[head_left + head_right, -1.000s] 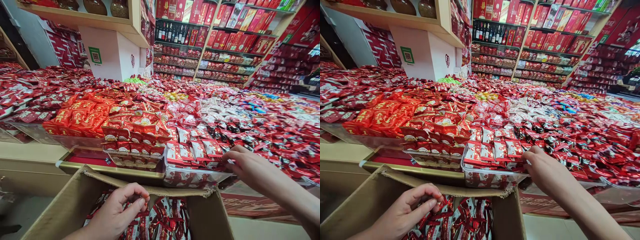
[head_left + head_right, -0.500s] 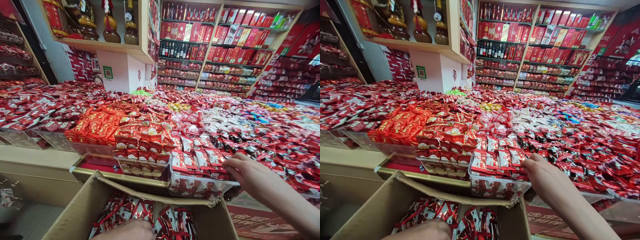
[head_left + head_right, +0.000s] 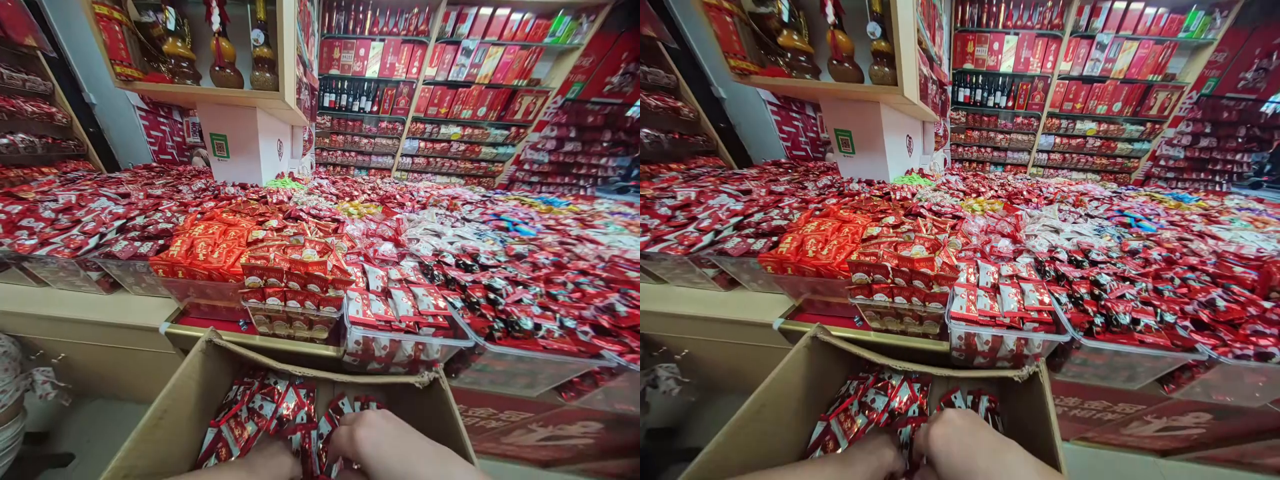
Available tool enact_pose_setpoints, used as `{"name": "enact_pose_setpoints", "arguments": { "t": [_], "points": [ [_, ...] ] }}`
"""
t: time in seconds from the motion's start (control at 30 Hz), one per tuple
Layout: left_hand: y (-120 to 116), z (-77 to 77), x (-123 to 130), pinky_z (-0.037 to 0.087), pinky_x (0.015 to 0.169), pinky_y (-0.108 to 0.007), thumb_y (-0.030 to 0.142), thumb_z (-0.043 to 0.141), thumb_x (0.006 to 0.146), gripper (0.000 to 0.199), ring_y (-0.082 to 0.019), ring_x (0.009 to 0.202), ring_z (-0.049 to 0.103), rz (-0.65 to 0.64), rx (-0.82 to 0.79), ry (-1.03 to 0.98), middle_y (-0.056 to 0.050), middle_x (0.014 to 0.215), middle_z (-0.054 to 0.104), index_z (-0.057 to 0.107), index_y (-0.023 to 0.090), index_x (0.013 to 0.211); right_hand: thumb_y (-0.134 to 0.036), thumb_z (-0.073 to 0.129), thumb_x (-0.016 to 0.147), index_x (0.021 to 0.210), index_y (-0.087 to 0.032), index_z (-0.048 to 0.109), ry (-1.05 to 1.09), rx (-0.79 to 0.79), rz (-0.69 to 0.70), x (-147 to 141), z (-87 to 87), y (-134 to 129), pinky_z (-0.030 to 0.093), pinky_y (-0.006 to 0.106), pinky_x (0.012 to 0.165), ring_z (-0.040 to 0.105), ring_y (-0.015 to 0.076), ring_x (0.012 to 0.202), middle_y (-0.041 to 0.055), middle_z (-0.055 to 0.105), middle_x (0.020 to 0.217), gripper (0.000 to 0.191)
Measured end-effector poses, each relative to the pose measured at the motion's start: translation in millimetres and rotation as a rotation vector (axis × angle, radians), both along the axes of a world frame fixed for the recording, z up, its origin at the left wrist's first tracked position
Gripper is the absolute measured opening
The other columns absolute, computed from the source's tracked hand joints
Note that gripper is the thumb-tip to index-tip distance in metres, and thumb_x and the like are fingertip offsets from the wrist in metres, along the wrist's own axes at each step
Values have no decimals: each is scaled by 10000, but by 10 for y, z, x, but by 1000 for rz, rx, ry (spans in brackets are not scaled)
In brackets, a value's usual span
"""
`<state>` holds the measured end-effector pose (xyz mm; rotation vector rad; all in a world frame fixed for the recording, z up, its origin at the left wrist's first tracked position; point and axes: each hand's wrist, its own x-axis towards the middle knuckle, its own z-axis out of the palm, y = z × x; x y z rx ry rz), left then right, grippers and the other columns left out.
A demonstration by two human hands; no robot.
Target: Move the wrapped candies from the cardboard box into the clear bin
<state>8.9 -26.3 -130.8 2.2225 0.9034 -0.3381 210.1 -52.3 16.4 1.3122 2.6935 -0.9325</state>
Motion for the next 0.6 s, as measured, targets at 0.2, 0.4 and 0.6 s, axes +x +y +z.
{"name": "enact_pose_setpoints", "arguments": {
  "t": [0.2, 0.4, 0.6],
  "points": [
    [-9, 389, 57, 422, 580, -299, 99, 527, 561, 90, -220, 623, 557, -71, 99, 29, -43, 582, 600, 575, 171, 537, -238, 581, 696, 805, -150, 672, -171, 21, -86, -159, -480, -14, 419, 250, 583, 636, 223, 723, 107, 697, 809, 167],
    [113, 1084, 128, 341, 517, -230, 253, 367, 815, 152, -154, 636, 506, 49, 125, -188, -9, 738, 571, 507, 211, 851, -267, 617, 685, 741, -178, 619, 212, -138, -263, -44, -401, -33, 338, 191, 467, 517, 113, 534, -10, 616, 611, 105],
    [117, 1306, 173, 340, 529, -199, 274, 523, 778, 180, -77, 531, 450, 650, -378, -861, 59, 614, 496, 415, 184, 889, -354, 537, 766, 735, -159, 566, 762, -248, -557, -9, -211, 43, 332, 193, 474, 414, 81, 510, -37, 499, 574, 200]
  ]
}}
